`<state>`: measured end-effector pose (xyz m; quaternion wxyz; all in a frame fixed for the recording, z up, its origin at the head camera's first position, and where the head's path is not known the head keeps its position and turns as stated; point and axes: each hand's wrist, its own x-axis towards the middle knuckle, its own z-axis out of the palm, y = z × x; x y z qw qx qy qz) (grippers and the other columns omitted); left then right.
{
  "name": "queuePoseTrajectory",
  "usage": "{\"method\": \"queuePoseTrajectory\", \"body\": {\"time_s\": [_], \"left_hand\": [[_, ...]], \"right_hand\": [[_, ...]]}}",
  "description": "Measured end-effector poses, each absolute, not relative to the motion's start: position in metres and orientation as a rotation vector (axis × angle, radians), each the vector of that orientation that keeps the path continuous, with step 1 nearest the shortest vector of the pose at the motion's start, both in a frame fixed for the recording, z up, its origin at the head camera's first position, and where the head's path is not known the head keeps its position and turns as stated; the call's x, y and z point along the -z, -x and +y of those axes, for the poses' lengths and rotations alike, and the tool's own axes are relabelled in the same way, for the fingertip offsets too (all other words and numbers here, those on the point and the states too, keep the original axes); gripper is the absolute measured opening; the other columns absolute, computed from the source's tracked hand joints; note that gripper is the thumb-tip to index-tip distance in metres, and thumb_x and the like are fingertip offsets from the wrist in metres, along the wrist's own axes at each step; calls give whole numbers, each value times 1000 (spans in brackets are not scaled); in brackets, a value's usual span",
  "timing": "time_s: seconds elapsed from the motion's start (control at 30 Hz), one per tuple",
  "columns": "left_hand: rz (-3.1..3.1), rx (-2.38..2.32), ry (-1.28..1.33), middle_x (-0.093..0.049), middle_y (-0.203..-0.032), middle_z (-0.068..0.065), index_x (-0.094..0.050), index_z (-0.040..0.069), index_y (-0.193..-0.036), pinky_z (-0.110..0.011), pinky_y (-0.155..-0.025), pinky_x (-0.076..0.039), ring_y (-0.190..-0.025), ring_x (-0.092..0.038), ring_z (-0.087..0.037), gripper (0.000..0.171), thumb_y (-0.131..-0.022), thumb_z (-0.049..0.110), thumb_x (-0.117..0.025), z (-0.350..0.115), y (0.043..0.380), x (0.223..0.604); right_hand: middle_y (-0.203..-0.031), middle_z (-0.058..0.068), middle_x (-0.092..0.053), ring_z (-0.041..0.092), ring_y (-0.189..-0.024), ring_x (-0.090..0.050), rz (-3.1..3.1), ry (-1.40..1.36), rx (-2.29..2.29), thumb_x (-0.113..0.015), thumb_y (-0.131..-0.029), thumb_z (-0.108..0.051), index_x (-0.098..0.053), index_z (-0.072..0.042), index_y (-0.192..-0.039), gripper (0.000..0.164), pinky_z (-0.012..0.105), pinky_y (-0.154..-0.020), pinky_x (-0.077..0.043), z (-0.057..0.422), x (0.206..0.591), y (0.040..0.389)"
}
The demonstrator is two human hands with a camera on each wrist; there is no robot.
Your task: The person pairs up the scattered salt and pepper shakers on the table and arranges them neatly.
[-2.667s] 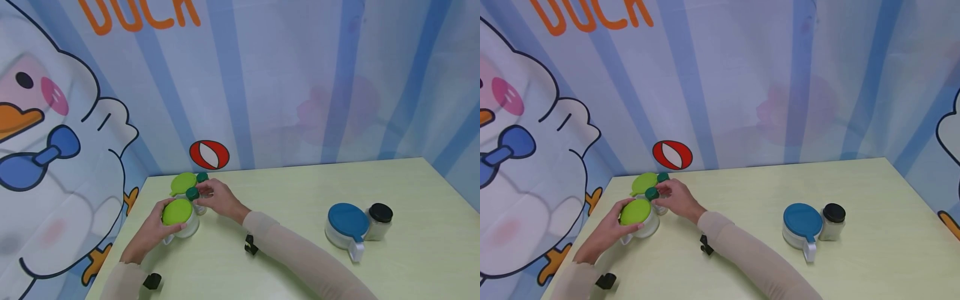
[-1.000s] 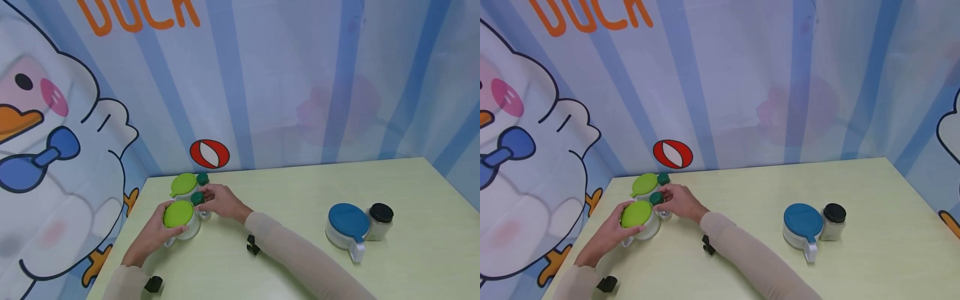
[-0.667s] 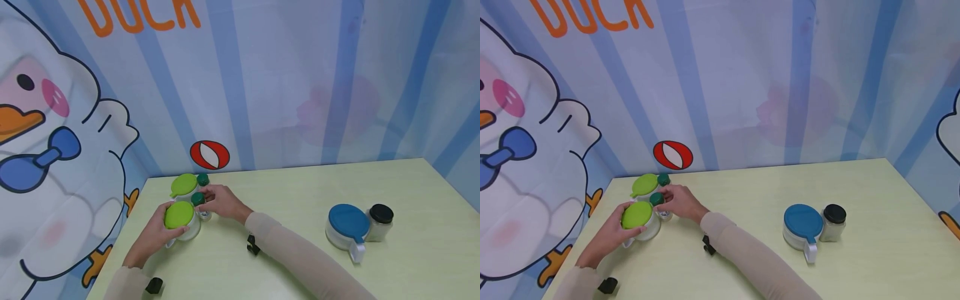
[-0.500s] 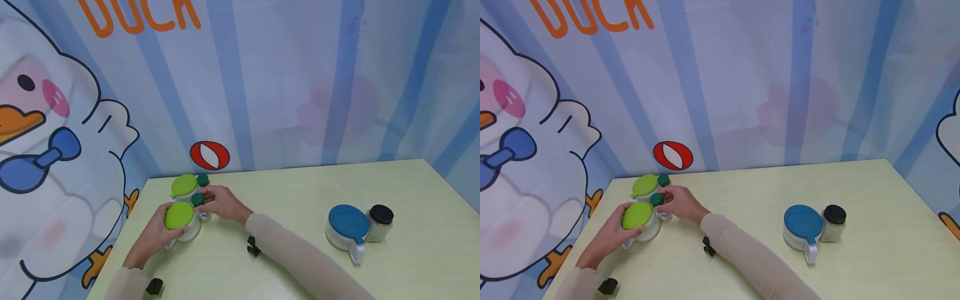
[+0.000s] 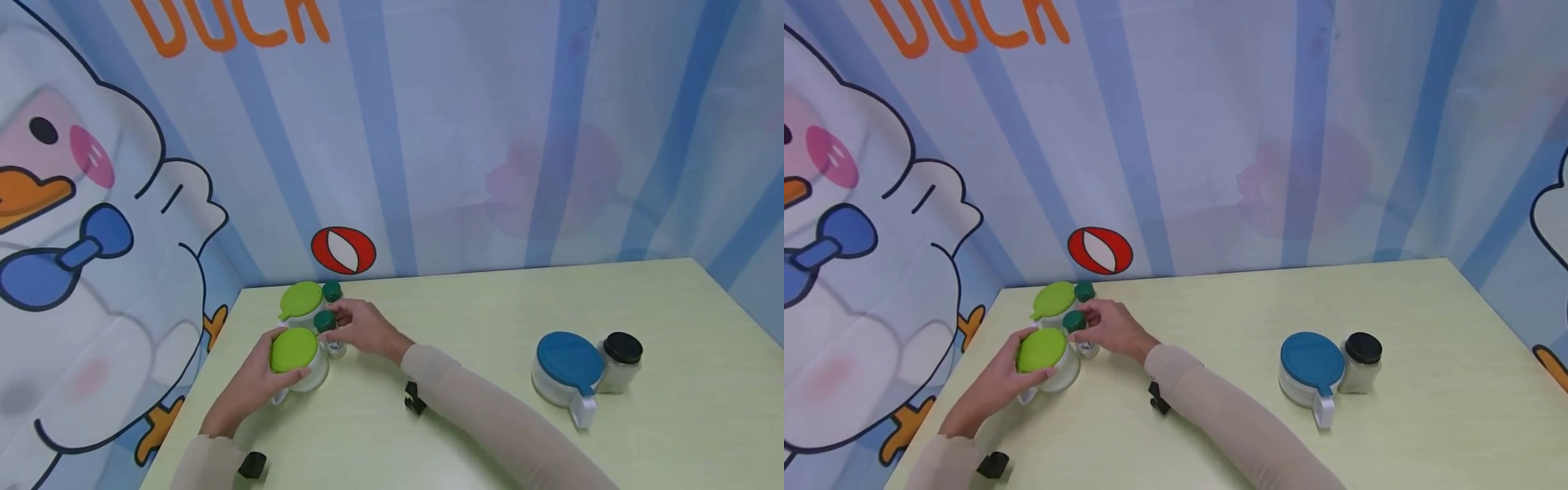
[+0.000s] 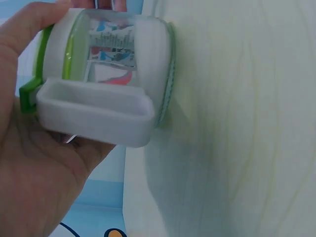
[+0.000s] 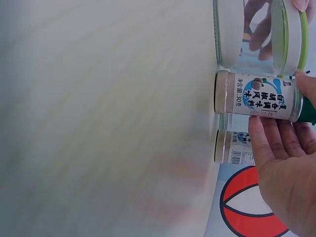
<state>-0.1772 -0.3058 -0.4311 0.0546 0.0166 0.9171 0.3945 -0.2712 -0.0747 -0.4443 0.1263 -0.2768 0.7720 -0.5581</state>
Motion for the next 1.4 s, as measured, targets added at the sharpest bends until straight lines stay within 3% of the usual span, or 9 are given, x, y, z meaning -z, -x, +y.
{"method": "queuePoseTrajectory", "body": {"time_s": [0.17, 0.37, 0.53, 0.77, 1.1, 1.4], "left_hand": [[2728, -1174, -45, -28, -159, -21, -15, 10, -160, -62, -113, -36, -140, -37, -39, 96, -91, 43, -74, -310, 173, 426], [2727, -1211, -98, -30, -158, -21, -19, 9, -159, -60, -111, -40, -137, -41, -38, 93, -90, 34, -76, -313, 174, 426], [2743, -1193, -47, -35, -156, -20, -19, 14, -161, -58, -107, -44, -135, -44, -37, 100, -86, 43, -80, -312, 177, 426], [2737, -1200, -23, -31, -157, -18, -23, 13, -159, -60, -111, -40, -137, -39, -37, 99, -85, 49, -79, -308, 178, 430], [2730, -1193, 21, -41, -148, -19, -26, 8, -153, -58, -108, -41, -129, -45, -35, 95, -85, 47, -80, -306, 180, 431], [2701, -1213, 33, -46, -144, -16, -28, 12, -153, -51, -100, -45, -124, -48, -34, 96, -82, 46, -83, -303, 182, 430]], "right_hand": [[-109, -8, -69, 9, -104, -63, 2237, 835, 1584, -82, -88, -31, -66, -18, -130, 47, 24, -88, -56, -73, 444, 271], [-112, -9, -68, 9, -108, -63, 2215, 859, 1571, -80, -90, -29, -66, -19, -131, 44, 26, -92, -55, -70, 446, 274], [-112, -9, -69, 8, -107, -63, 2206, 875, 1579, -79, -90, -29, -67, -19, -131, 44, 26, -92, -55, -68, 447, 277], [-109, -10, -69, 7, -105, -63, 2204, 897, 1586, -80, -90, -29, -70, -21, -123, 36, 25, -91, -54, -68, 449, 279], [-106, -8, -70, 10, -104, -64, 2174, 892, 1618, -80, -89, -27, -71, -21, -117, 30, 26, -90, -55, -68, 449, 276], [-106, -9, -70, 7, -102, -65, 2177, 908, 1614, -79, -90, -26, -71, -22, -118, 29, 25, -89, -55, -67, 447, 276]]}}
